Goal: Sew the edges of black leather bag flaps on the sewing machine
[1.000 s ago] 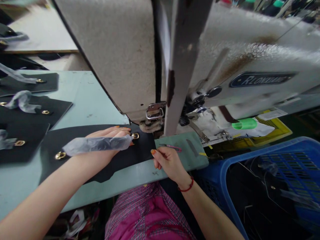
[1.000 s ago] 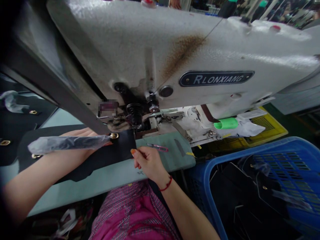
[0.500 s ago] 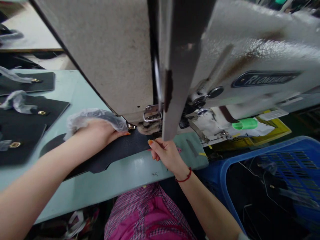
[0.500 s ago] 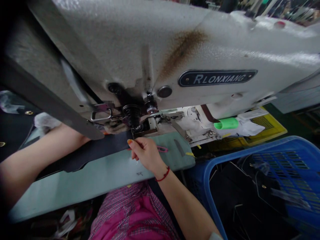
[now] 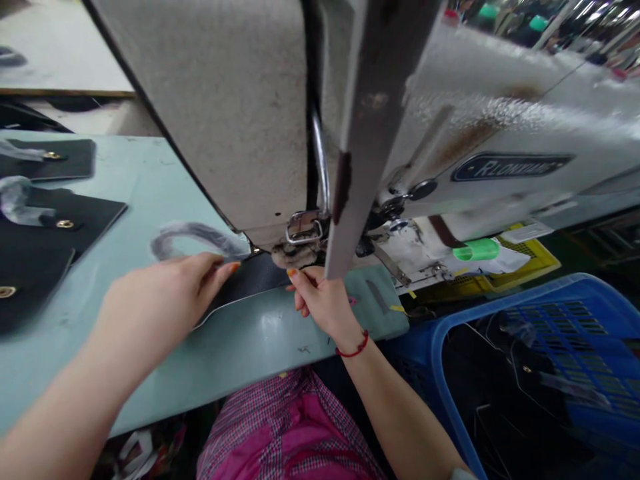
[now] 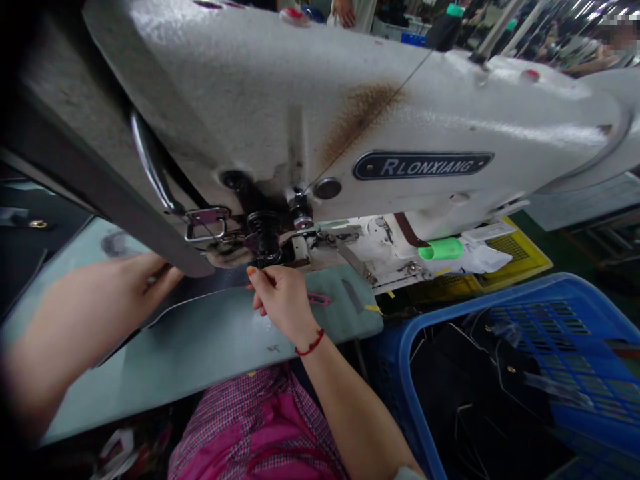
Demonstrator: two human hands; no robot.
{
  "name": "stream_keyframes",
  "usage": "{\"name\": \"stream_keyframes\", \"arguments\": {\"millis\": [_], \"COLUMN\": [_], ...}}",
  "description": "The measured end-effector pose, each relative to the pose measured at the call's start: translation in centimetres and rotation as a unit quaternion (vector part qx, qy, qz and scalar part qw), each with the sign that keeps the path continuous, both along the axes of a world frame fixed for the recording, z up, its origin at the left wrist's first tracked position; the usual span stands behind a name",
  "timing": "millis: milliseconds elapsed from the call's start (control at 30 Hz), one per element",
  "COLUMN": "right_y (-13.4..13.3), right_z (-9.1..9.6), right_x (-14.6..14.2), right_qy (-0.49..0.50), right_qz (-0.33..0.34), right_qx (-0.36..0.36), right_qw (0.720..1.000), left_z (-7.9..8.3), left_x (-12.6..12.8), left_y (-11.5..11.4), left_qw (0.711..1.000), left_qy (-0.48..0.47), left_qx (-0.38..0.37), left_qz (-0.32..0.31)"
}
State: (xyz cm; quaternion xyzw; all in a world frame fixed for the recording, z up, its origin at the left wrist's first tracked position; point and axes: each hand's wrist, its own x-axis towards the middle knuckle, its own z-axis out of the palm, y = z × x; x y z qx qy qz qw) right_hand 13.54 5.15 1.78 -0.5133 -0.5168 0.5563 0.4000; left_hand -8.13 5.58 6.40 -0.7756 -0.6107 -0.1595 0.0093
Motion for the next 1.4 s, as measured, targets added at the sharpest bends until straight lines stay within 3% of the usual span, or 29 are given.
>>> {"name": "stream_keyframes", "arguments": {"millis": [33,67,100,133,200,267,300,333,367,467,633,800,1000,1400], "right_y": [0.0,0.0,0.0,-0.1,-0.1,-0.1,-0.2,-0.2,-0.2,-0.2,-0.7,-2.7,-5.4,-7.1], "right_z": [0.1,0.1,0.2,0.3,0.5,0.6,0.7,0.7,0.7,0.7,0.1,-0.9,-3.6,-7.7], "right_x": [0.0,0.0,0.0,0.1,0.1,0.1,0.1,0.1,0.1,0.0,0.0,0.2,0.6,0.5], "right_qy": [-0.003,-0.007,-0.01,-0.014,-0.025,-0.038,-0.046,-0.055,-0.065,-0.089,-0.064,0.0,-0.014,-0.046], "right_qz": [0.0,0.0,0.001,0.003,0.003,0.0,-0.002,-0.003,-0.004,-0.008,-0.02,-0.034,-0.04,-0.015], "right_qx": [0.0,0.003,0.008,0.014,0.026,0.032,0.035,0.038,0.042,0.057,0.077,0.049,-0.01,-0.039], "right_qw": [1.0,1.0,1.0,1.0,0.999,0.999,0.998,0.998,0.997,0.994,0.995,0.998,0.999,0.998], "left_z": [-0.3,-0.9,-1.8,-2.9,-5.1,-6.8,-7.2,-7.4,-7.5,-7.3,-7.4,-7.0,-6.7,-6.8], "left_x": [0.7,1.6,2.7,3.8,6.0,7.6,8.1,8.4,8.6,8.4,7.9,7.8,7.9,8.0], "left_y": [-1.9,-3.6,-5.0,-5.9,-6.5,-5.4,-4.5,-3.6,-2.8,-1.2,-0.9,-0.8,-0.4,0.6], "left_qw": [0.999,0.993,0.969,0.922,0.777,0.622,0.564,0.526,0.508,0.517,0.542,0.558,0.581,0.579], "left_qy": [-0.025,-0.115,-0.234,-0.35,-0.561,-0.708,-0.755,-0.784,-0.796,-0.782,-0.755,-0.732,-0.729,-0.75], "left_qx": [0.005,-0.015,-0.073,-0.157,-0.286,-0.333,-0.333,-0.326,-0.318,-0.314,-0.359,-0.379,-0.357,-0.315], "left_qz": [0.022,0.004,-0.027,-0.043,-0.016,0.022,0.037,0.056,0.081,0.152,0.083,0.092,0.062,0.058]}}
